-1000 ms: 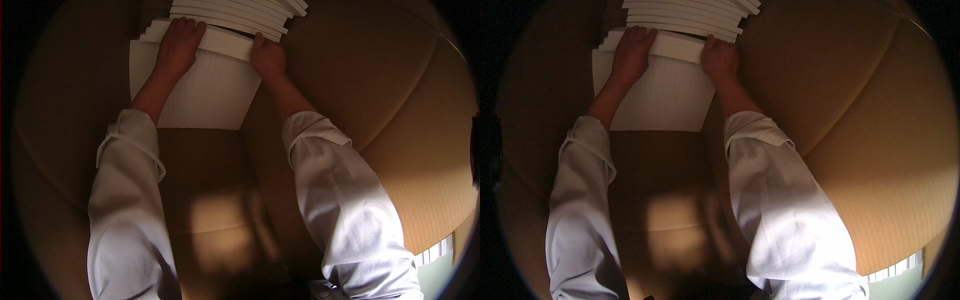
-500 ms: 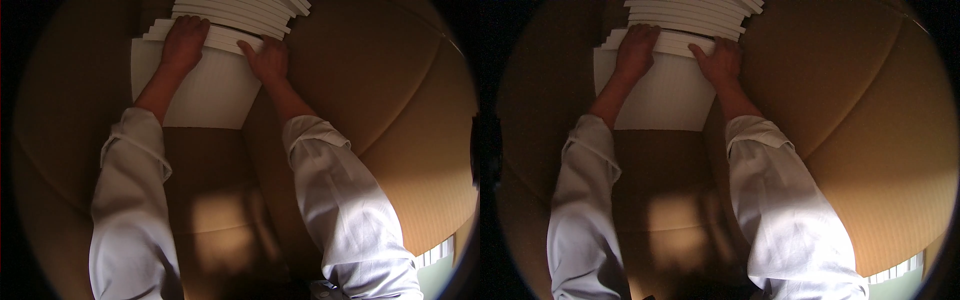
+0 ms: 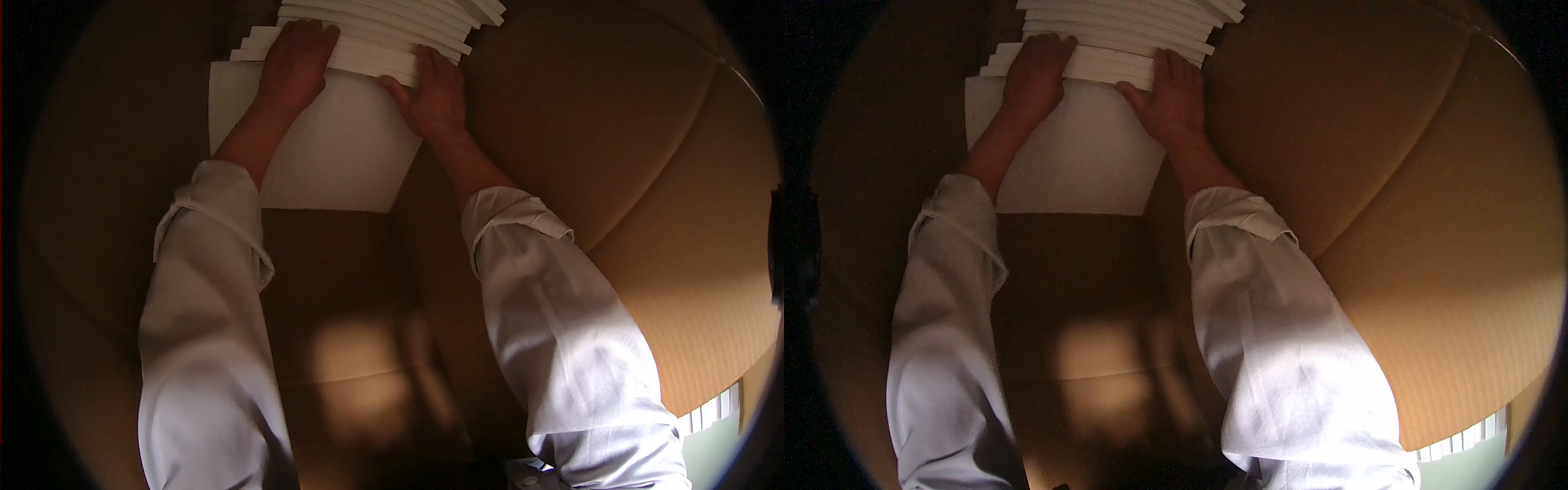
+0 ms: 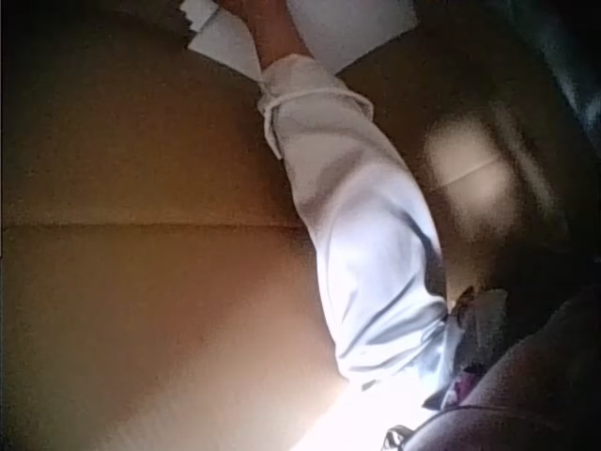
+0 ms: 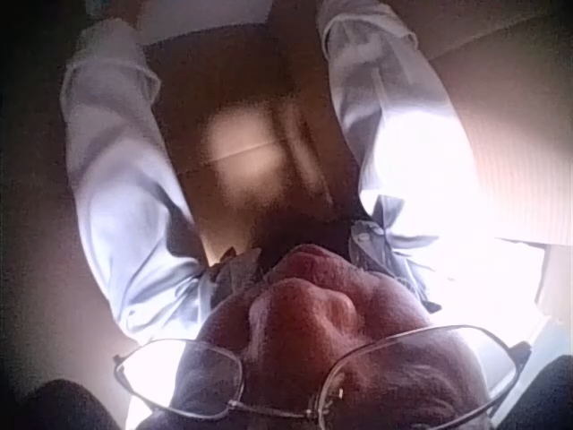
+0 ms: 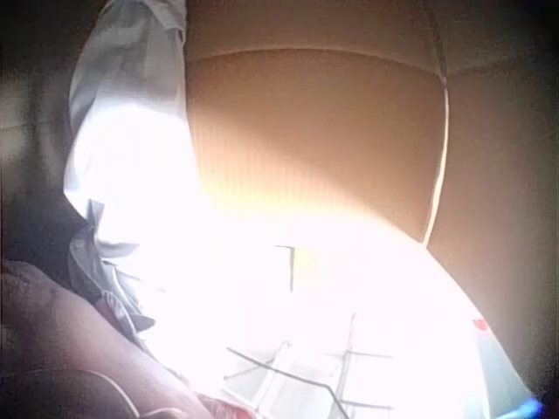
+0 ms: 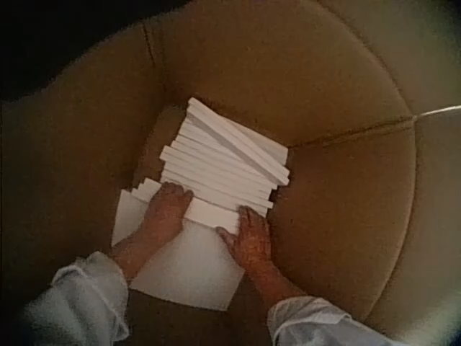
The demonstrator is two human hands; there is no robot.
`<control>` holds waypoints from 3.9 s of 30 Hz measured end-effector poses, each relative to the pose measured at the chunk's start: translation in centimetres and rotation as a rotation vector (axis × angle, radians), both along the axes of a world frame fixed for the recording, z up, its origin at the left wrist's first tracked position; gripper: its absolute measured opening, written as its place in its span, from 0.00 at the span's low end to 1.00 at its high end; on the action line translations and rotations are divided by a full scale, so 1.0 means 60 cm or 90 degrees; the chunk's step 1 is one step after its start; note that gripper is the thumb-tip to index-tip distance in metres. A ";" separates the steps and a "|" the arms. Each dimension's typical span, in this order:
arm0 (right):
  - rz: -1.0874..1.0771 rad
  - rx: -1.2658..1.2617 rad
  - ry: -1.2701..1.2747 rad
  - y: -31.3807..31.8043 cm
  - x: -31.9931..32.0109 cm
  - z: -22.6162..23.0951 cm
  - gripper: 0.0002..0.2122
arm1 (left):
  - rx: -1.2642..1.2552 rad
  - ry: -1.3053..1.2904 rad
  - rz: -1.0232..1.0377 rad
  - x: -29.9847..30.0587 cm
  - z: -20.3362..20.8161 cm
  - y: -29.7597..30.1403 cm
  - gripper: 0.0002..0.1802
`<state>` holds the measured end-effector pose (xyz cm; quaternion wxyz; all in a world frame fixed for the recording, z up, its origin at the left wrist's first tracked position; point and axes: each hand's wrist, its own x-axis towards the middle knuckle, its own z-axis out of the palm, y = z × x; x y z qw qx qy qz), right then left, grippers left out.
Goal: Packing white plastic or foam slats into a large cardboard shipping box.
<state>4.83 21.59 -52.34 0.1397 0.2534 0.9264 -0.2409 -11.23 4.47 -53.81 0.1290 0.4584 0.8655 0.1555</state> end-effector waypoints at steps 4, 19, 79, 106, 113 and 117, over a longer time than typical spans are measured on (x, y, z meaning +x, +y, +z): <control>0.079 0.097 0.049 0.019 0.043 -0.011 0.33 | -0.059 -0.043 -0.006 0.021 0.004 0.018 0.31; 0.098 0.081 -0.048 0.014 0.022 -0.010 0.28 | -0.139 -0.032 -0.012 0.015 0.016 0.018 0.33; -0.195 -0.113 -0.005 0.130 0.116 0.101 0.26 | -0.196 -0.002 -0.064 0.102 0.188 0.090 0.28; -0.035 0.085 0.002 0.255 0.032 0.076 0.11 | -0.334 -0.197 0.041 0.068 0.301 0.063 0.33; 0.035 0.144 0.015 0.152 0.122 0.058 0.08 | -0.252 -0.172 0.055 0.143 0.281 -0.027 0.28; 0.068 0.180 -0.053 0.148 0.113 0.043 0.10 | -0.234 -0.180 0.047 0.154 0.259 -0.045 0.27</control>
